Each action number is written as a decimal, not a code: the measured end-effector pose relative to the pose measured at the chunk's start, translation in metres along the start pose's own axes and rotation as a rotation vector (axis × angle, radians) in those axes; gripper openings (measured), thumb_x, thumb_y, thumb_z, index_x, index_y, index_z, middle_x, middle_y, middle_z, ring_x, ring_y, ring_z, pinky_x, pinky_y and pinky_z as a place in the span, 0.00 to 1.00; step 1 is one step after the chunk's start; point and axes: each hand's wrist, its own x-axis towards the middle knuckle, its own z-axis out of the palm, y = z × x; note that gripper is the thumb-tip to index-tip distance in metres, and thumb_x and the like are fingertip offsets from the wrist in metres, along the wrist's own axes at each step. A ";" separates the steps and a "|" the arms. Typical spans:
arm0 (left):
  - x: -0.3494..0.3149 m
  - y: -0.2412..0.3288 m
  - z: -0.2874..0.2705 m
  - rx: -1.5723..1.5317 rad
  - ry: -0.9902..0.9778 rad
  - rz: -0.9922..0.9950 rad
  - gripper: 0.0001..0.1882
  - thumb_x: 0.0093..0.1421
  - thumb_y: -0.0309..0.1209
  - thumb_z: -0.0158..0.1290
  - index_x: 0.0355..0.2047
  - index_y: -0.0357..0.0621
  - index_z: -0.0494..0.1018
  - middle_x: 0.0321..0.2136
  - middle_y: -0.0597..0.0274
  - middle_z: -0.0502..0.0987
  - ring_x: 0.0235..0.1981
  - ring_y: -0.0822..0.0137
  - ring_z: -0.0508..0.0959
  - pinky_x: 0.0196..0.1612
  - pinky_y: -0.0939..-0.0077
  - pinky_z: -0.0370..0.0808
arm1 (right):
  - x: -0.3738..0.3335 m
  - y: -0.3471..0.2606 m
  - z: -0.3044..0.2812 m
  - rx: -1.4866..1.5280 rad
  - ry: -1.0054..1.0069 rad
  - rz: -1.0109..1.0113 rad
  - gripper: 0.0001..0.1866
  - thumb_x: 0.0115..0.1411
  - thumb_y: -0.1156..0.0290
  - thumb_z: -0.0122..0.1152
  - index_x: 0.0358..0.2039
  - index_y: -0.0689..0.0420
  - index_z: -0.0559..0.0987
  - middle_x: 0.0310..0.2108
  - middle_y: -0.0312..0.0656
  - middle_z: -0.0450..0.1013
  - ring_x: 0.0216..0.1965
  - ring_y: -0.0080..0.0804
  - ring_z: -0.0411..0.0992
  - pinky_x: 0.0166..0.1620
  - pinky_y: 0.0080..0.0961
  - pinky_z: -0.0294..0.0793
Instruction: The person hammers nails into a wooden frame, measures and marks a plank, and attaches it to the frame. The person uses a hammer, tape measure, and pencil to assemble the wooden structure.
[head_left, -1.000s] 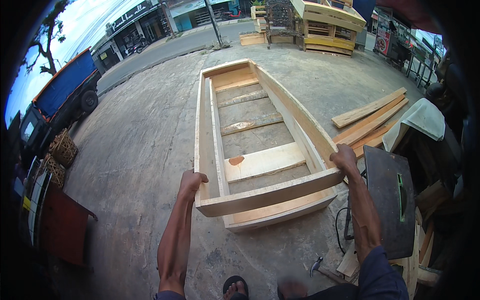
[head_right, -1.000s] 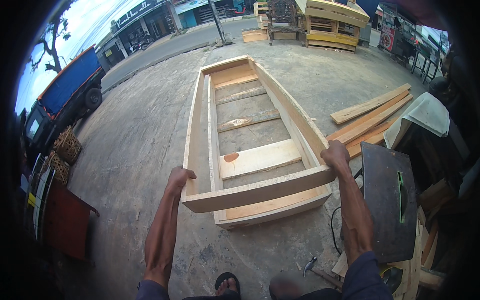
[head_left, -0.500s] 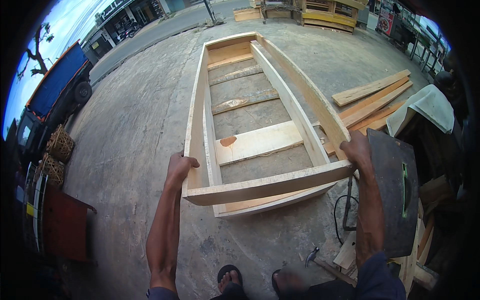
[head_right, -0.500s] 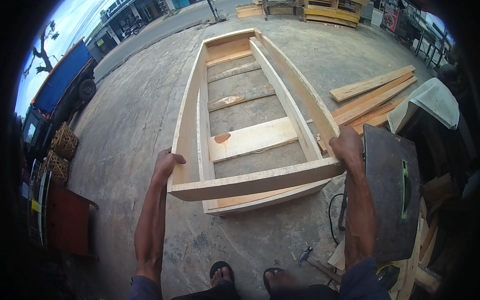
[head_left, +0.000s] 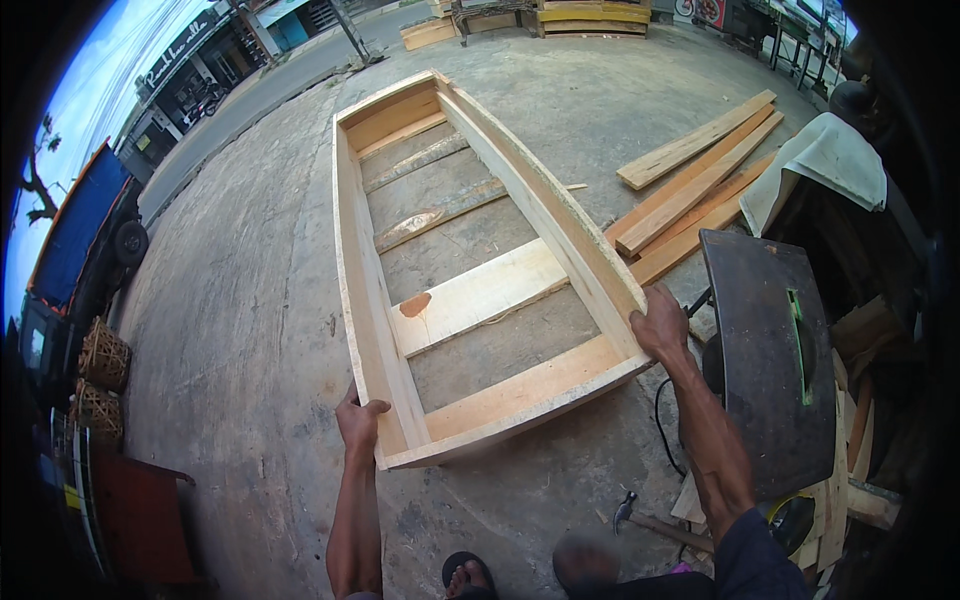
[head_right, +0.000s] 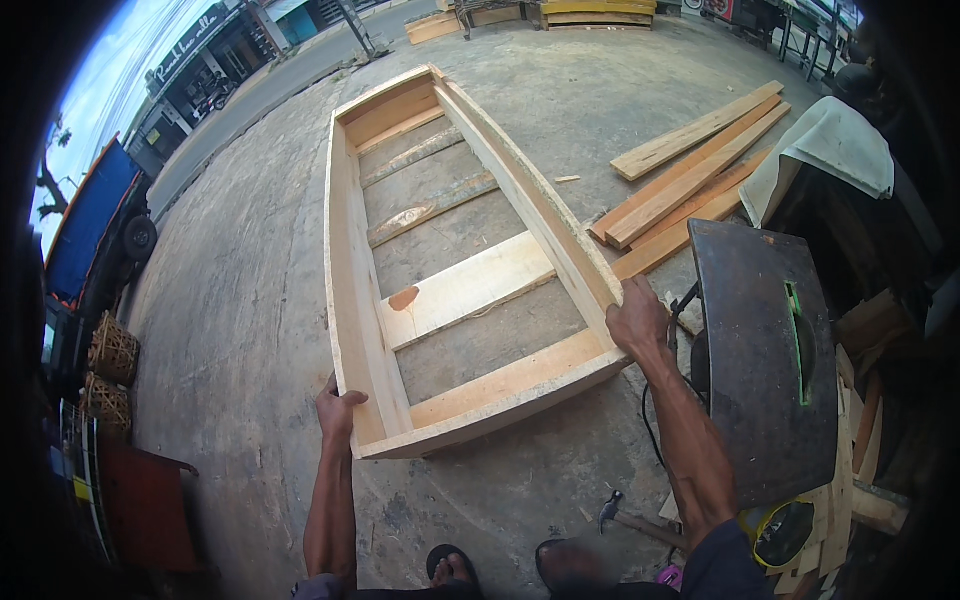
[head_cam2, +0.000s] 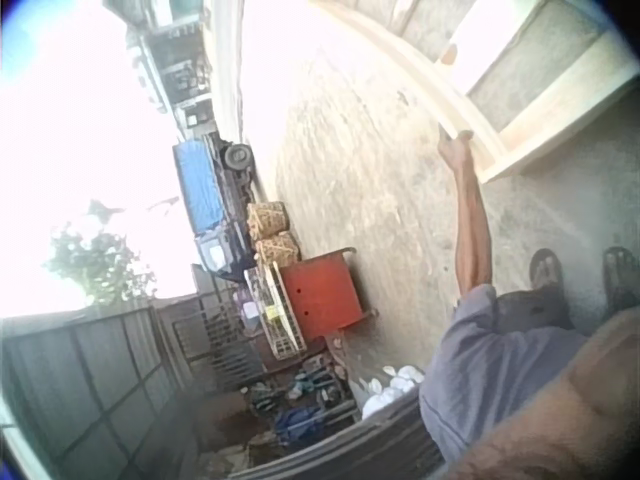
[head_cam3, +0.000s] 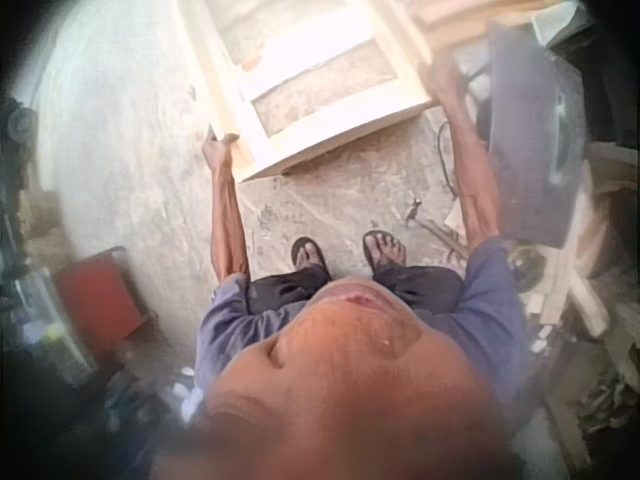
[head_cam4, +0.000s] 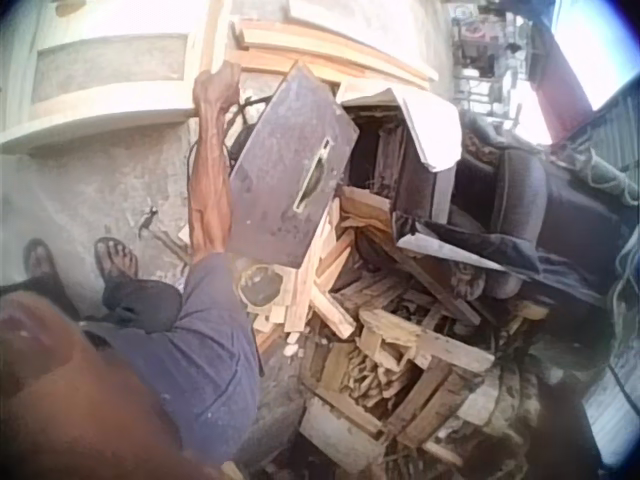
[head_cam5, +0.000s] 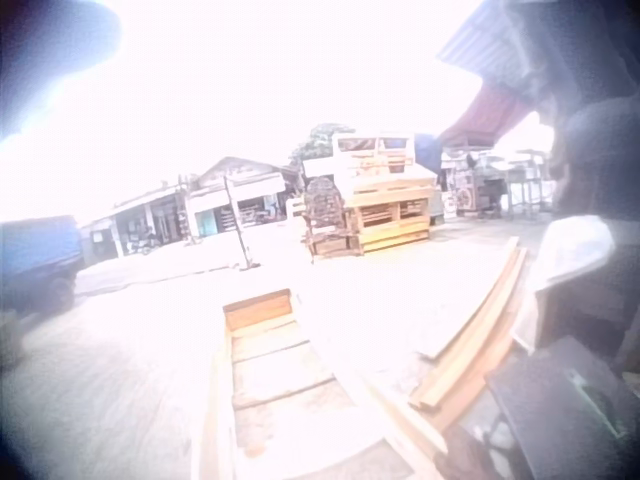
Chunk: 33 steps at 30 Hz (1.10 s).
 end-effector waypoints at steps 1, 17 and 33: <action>0.002 -0.002 0.001 -0.024 0.006 -0.019 0.38 0.42 0.16 0.57 0.60 0.30 0.75 0.46 0.50 0.84 0.43 0.61 0.83 0.49 0.71 0.78 | 0.001 -0.002 0.000 0.001 0.048 -0.023 0.23 0.53 0.66 0.63 0.50 0.63 0.80 0.48 0.52 0.74 0.51 0.56 0.75 0.55 0.48 0.75; -0.037 -0.020 -0.018 -0.152 -0.166 -0.402 0.33 0.61 0.42 0.59 0.57 0.24 0.71 0.44 0.46 0.82 0.40 0.56 0.83 0.46 0.68 0.79 | 0.006 0.014 -0.016 0.715 -0.537 0.407 0.35 0.58 0.63 0.65 0.62 0.70 0.73 0.46 0.55 0.79 0.44 0.40 0.79 0.48 0.34 0.77; -0.032 -0.027 -0.014 -0.169 -0.160 -0.377 0.34 0.56 0.41 0.56 0.53 0.19 0.74 0.42 0.43 0.81 0.40 0.54 0.82 0.45 0.63 0.76 | -0.012 0.000 -0.022 0.449 -0.326 0.276 0.28 0.49 0.66 0.61 0.45 0.78 0.76 0.33 0.50 0.76 0.32 0.38 0.75 0.36 0.34 0.73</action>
